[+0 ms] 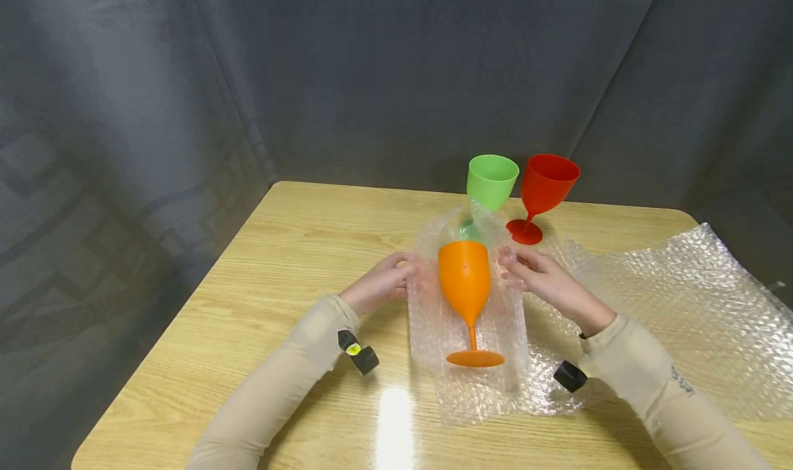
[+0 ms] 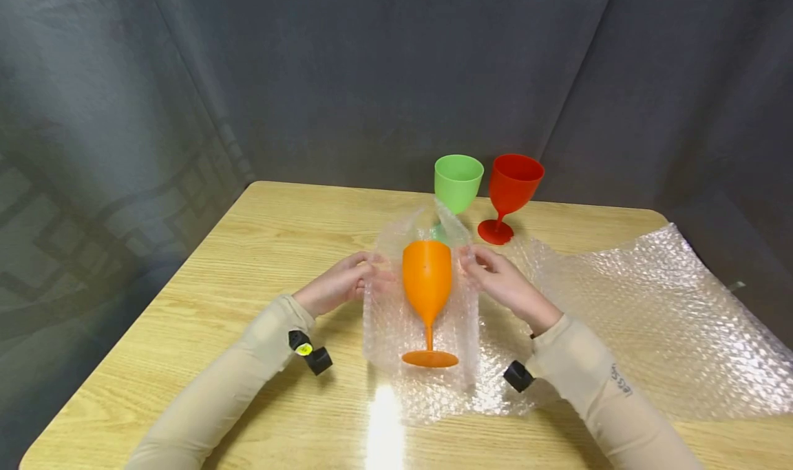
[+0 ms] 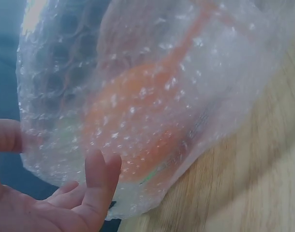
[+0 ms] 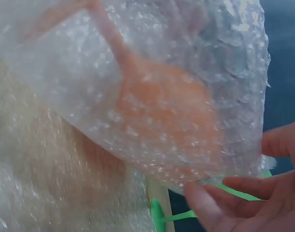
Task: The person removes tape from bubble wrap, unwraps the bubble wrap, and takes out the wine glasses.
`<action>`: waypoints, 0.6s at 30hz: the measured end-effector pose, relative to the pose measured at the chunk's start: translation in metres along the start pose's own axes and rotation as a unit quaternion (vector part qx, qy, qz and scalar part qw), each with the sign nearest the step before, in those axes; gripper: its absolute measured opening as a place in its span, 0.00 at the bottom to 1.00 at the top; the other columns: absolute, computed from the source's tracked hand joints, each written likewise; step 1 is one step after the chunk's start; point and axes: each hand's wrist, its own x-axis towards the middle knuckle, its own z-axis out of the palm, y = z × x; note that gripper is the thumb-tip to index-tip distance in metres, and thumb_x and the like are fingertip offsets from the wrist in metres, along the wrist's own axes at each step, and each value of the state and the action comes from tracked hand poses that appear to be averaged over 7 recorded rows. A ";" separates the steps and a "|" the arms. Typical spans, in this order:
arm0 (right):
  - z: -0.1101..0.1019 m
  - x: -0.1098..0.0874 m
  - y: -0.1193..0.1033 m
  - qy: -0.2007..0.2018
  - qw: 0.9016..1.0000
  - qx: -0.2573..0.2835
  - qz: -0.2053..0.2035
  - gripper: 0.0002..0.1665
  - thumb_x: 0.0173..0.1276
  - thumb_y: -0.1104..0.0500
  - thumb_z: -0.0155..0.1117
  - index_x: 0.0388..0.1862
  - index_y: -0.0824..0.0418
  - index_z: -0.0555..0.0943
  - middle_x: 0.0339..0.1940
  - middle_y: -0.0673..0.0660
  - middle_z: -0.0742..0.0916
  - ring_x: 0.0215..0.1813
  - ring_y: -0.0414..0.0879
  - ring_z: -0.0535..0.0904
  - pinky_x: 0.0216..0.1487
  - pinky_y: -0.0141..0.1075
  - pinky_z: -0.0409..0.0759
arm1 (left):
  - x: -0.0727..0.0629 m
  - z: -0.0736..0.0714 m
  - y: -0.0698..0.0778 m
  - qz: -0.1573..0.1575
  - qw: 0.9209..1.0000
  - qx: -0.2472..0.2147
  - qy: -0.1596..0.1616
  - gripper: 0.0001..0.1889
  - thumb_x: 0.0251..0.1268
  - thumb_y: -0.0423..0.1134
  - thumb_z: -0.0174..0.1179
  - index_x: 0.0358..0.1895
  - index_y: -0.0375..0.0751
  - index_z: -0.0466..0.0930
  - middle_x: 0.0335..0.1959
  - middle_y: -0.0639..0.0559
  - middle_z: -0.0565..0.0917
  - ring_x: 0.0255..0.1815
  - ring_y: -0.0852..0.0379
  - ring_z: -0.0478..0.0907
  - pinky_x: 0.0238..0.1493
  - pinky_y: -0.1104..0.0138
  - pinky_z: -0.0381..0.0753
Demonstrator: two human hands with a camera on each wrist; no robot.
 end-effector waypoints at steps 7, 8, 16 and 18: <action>-0.001 -0.001 0.000 -0.035 0.998 -0.047 0.014 0.43 0.68 0.47 0.56 0.73 0.64 0.50 0.68 0.71 0.66 0.60 0.63 0.73 0.54 0.47 0.79 | 0.001 -0.001 -0.003 0.006 1.000 0.008 0.005 0.26 0.65 0.35 0.49 0.65 0.37 0.56 0.53 0.34 0.78 0.40 0.61 0.79 0.59 0.58 0.75; -0.001 -0.001 0.000 -0.039 0.998 -0.045 0.013 0.45 0.67 0.48 0.58 0.74 0.64 0.49 0.68 0.72 0.66 0.61 0.64 0.72 0.55 0.49 0.78 | 0.001 -0.001 -0.003 0.006 1.000 0.011 0.008 0.26 0.65 0.35 0.49 0.65 0.38 0.56 0.52 0.34 0.79 0.41 0.60 0.79 0.59 0.58 0.75; -0.005 -0.005 0.001 -0.071 0.997 -0.002 0.022 0.43 0.61 0.54 0.66 0.65 0.64 0.51 0.66 0.71 0.65 0.63 0.66 0.70 0.55 0.46 0.79 | -0.001 -0.005 -0.004 0.019 0.999 0.041 0.018 0.31 0.66 0.38 0.55 0.68 0.48 0.51 0.58 0.35 0.74 0.46 0.49 0.82 0.55 0.60 0.78; -0.006 -0.006 0.002 -0.076 0.997 -0.012 0.021 0.39 0.60 0.55 0.67 0.60 0.66 0.54 0.64 0.72 0.66 0.63 0.67 0.70 0.54 0.46 0.80 | -0.002 -0.006 -0.004 0.034 0.998 0.054 0.020 0.33 0.65 0.37 0.56 0.69 0.50 0.49 0.60 0.35 0.71 0.46 0.46 0.82 0.52 0.61 0.80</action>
